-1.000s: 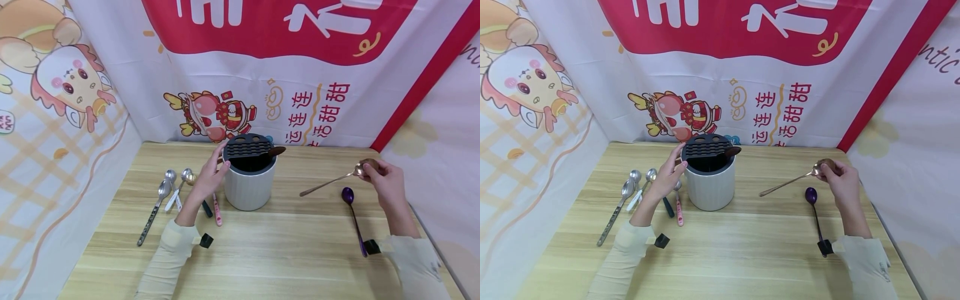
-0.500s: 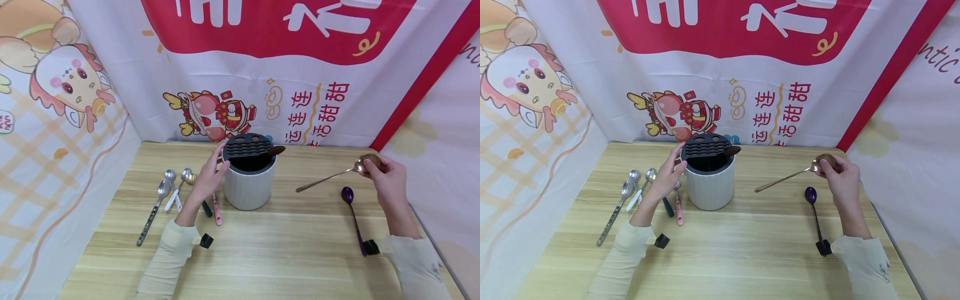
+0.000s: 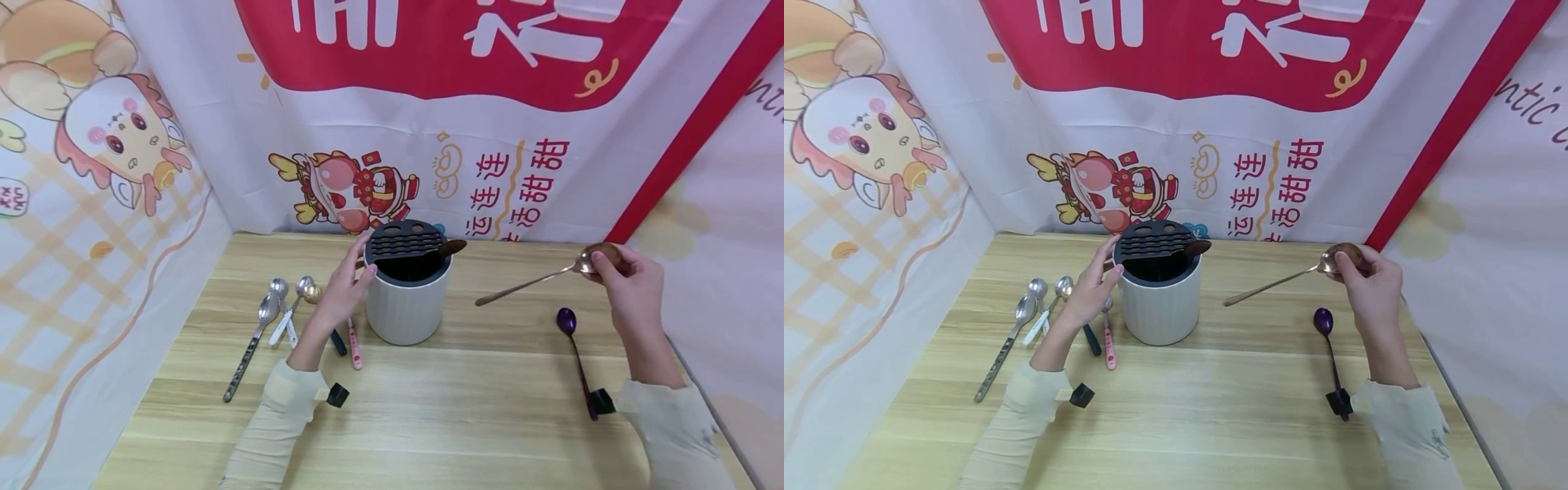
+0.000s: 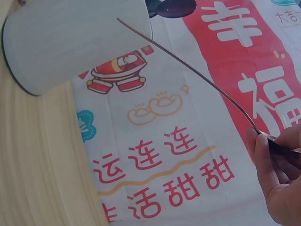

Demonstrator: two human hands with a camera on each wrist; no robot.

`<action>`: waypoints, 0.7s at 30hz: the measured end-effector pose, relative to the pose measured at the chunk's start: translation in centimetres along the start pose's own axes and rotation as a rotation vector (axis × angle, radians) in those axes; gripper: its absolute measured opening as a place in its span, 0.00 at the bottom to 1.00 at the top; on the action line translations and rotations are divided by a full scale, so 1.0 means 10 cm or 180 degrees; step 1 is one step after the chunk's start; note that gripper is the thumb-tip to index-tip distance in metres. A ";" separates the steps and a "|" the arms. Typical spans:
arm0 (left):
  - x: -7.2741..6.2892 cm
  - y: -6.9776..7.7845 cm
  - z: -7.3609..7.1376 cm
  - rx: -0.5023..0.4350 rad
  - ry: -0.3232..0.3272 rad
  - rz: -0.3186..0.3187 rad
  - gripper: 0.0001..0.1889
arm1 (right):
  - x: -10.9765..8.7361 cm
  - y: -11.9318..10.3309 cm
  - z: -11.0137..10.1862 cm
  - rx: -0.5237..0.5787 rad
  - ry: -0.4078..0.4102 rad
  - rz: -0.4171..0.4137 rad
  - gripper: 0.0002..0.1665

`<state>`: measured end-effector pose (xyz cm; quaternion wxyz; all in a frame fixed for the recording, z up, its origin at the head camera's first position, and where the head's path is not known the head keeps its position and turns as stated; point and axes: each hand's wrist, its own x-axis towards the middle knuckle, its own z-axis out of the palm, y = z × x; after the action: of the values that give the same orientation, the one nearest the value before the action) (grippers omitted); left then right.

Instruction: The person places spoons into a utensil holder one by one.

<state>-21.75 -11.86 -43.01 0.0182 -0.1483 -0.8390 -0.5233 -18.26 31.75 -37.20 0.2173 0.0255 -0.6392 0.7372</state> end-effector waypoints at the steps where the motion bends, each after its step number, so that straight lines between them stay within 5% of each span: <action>1: 0.00 0.00 0.00 -0.0003 -0.0001 -0.0008 0.32 | 0.00 -0.01 0.02 0.0005 0.0019 -0.0017 0.07; 21: 0.02 -0.03 0.00 0.0038 0.0004 -0.0040 0.32 | 0.03 -0.22 0.31 0.0232 0.0166 -0.0178 0.09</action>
<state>-21.98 -11.88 -43.22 0.0163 -0.1426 -0.8429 -0.5185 -18.49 29.10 -34.48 0.2533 0.0321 -0.6051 0.7541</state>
